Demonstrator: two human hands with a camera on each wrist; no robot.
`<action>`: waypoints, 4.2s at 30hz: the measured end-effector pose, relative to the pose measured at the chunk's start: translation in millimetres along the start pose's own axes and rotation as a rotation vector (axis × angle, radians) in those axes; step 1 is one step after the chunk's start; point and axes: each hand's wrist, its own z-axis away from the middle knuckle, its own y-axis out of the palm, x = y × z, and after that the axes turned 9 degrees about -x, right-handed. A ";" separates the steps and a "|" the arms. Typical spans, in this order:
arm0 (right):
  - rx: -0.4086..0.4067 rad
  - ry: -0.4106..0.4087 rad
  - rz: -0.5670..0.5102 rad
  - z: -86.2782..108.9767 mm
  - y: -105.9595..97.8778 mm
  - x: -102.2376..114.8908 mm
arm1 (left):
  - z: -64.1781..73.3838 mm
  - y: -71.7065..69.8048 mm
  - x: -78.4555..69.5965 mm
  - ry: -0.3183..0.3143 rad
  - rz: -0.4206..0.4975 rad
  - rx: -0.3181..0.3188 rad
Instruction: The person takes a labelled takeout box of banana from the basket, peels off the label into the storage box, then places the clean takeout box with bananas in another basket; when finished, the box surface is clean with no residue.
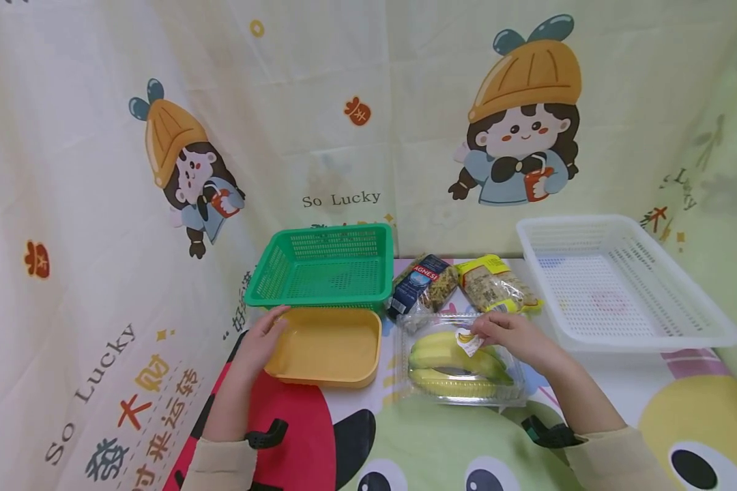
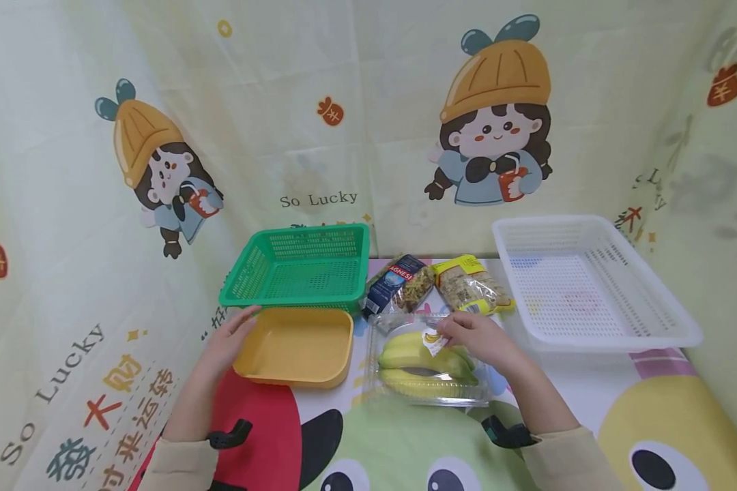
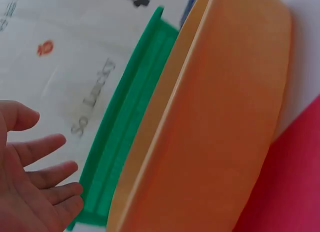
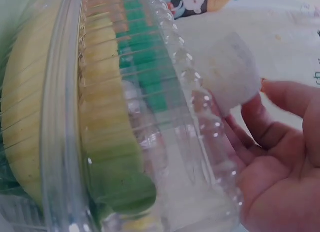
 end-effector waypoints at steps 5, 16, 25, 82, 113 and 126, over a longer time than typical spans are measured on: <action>-0.063 0.033 0.023 -0.4 -1.3 0.3 | -5.6 -19.6 20.4 -0.070 -0.053 -0.031; -0.096 -0.016 0.013 0.8 0.0 2.5 | -19.0 -15.5 50.3 -0.158 0.062 0.080; -0.105 -0.014 0.017 0.2 2.1 3.5 | -30.2 -1.4 66.7 -0.158 0.288 0.108; 0.458 0.163 -0.341 -149.2 213.6 113.6 | -26.6 27.0 88.9 -0.176 0.891 0.036; 0.636 0.105 -0.141 -191.2 274.7 112.8 | -28.5 31.5 87.2 -0.175 0.930 0.008; 0.665 0.042 -0.019 -192.4 282.0 101.8 | -29.5 31.7 86.9 -0.152 0.905 -0.002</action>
